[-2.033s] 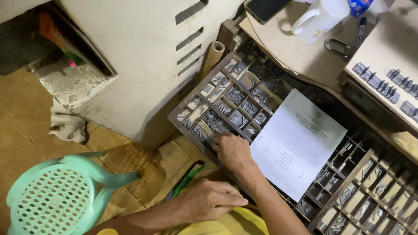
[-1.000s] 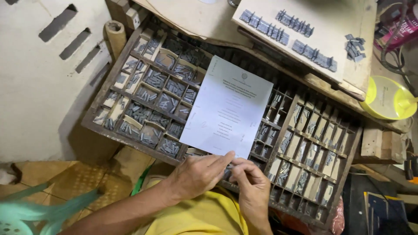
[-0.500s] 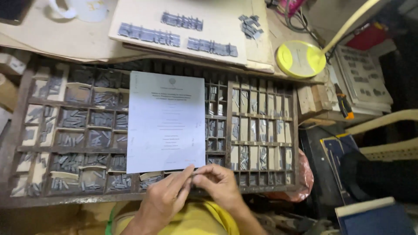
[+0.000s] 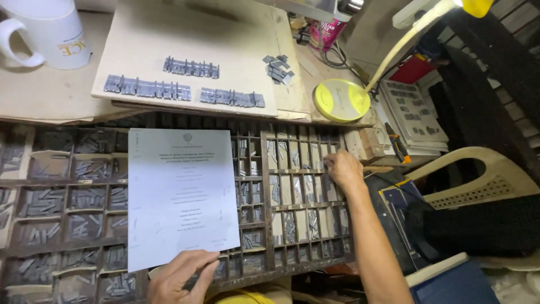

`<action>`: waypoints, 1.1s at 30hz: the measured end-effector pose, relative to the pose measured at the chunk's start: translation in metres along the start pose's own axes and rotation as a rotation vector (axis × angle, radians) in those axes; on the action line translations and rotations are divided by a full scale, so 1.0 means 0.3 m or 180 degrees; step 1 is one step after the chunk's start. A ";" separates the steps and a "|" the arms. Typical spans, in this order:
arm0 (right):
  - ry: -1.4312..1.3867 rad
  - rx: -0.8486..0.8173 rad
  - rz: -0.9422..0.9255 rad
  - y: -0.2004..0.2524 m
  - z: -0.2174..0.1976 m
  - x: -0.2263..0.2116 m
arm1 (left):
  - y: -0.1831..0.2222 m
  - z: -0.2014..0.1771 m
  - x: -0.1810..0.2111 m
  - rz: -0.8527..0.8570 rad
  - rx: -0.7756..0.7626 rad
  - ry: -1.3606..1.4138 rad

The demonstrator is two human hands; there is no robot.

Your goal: Manually arranging metal type characters into a printing frame by picking them from a type case and following a reference document.

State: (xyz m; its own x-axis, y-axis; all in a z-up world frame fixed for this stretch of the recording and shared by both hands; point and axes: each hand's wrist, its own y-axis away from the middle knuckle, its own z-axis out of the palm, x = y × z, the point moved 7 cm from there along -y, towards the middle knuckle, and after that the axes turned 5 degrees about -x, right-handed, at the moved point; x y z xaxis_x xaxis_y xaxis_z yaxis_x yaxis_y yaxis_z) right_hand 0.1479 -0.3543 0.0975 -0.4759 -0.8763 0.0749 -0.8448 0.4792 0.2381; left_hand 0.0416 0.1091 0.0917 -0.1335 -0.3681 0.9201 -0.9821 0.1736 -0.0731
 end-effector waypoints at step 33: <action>-0.5405 -0.0458 -0.0743 0.683 0.430 -0.328 | 0.011 0.011 0.011 0.1799 -0.0430 0.1220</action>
State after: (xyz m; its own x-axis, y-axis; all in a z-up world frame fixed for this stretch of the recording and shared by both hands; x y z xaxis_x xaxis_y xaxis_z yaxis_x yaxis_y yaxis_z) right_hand -0.0098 -0.1635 0.0140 -0.1419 0.1538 -0.9779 -0.9465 0.2680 0.1795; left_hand 0.0376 0.1054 0.0932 -0.5388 0.1565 0.8278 -0.7472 0.3650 -0.5554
